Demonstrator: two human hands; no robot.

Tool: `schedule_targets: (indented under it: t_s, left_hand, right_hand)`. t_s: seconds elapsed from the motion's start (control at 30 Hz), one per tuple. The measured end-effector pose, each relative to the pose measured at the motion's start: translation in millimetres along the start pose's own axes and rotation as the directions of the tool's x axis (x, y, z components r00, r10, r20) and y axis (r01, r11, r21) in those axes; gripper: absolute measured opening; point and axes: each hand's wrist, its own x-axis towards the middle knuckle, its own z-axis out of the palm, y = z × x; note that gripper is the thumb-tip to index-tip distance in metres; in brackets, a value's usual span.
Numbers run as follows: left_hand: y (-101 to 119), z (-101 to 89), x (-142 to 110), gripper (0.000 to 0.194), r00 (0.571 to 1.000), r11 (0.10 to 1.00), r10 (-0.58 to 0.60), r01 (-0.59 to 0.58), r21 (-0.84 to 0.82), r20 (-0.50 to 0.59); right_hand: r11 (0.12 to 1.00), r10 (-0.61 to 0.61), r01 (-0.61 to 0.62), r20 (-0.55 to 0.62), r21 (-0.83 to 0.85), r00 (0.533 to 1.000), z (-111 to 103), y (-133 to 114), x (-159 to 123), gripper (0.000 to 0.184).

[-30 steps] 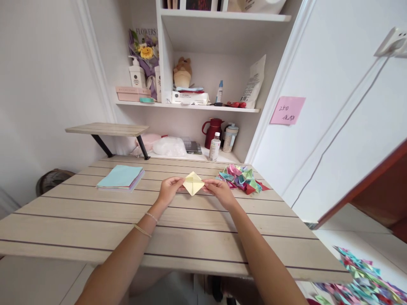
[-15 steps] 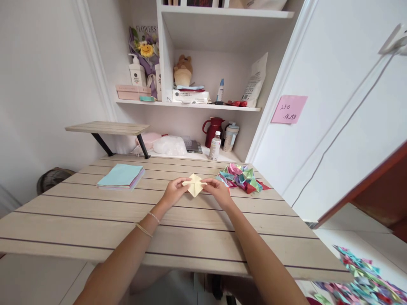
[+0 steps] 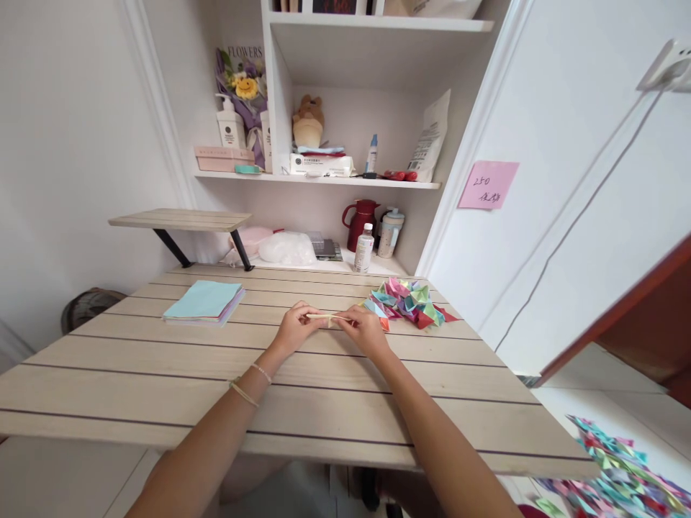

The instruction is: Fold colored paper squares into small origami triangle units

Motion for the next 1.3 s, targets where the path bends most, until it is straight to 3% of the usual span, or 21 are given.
schedule_targets:
  t_s: [0.07,0.27,0.43,0.5,0.57,0.73,0.87,1.13,1.3]
  left_hand:
    - [-0.6,1.3,-0.1,0.025,0.999,0.997,-0.028,0.030,-0.067,0.024]
    - [-1.5,3.7,-3.5,0.026,0.955,0.960,-0.179,0.223,-0.171,0.237]
    - [0.4,1.6,-3.1,0.022,0.954,0.956,-0.096,0.168,-0.239,0.284]
    - [0.2,1.1,-2.6,0.023,0.952,0.953,-0.112,0.184,-0.242,0.285]
    - [0.0,1.0,-2.7,0.024,0.945,0.946,-0.142,0.217,-0.240,0.294]
    - [2.5,1.5,-4.0,0.024,0.922,0.942,-0.173,0.258,-0.216,0.347]
    - [5.0,1.3,-4.3,0.025,0.915,0.936,-0.191,0.279,-0.216,0.355]
    - [1.0,0.4,-2.6,0.022,0.916,0.925,-0.201,0.294,-0.239,0.346]
    - [0.9,0.7,-2.7,0.023,0.923,0.920,-0.179,0.280,-0.276,0.339]
  right_hand:
    - [0.998,0.008,-0.008,-0.009,0.064,1.000,0.3,-4.5,-1.0,0.021]
    - [0.944,0.121,-0.140,0.082,0.299,0.989,-3.4,-10.3,0.6,0.028]
    - [0.770,0.242,-0.406,0.363,0.492,0.900,-8.6,-12.6,1.6,0.029]
    - [0.720,0.263,-0.458,0.406,0.521,0.875,-8.7,-12.6,1.4,0.030]
    - [0.723,0.269,-0.455,0.395,0.520,0.878,-8.3,-11.5,1.3,0.030]
    - [0.839,0.230,-0.342,0.294,0.423,0.928,-9.5,-8.3,1.7,0.031]
    - [0.860,0.183,-0.307,0.316,0.407,0.931,-11.2,-10.1,2.0,0.030]
    - [0.811,0.167,-0.322,0.334,0.488,0.928,-10.7,-14.0,1.7,0.030]
    - [0.738,0.197,-0.412,0.413,0.535,0.889,-9.6,-12.8,0.6,0.034]
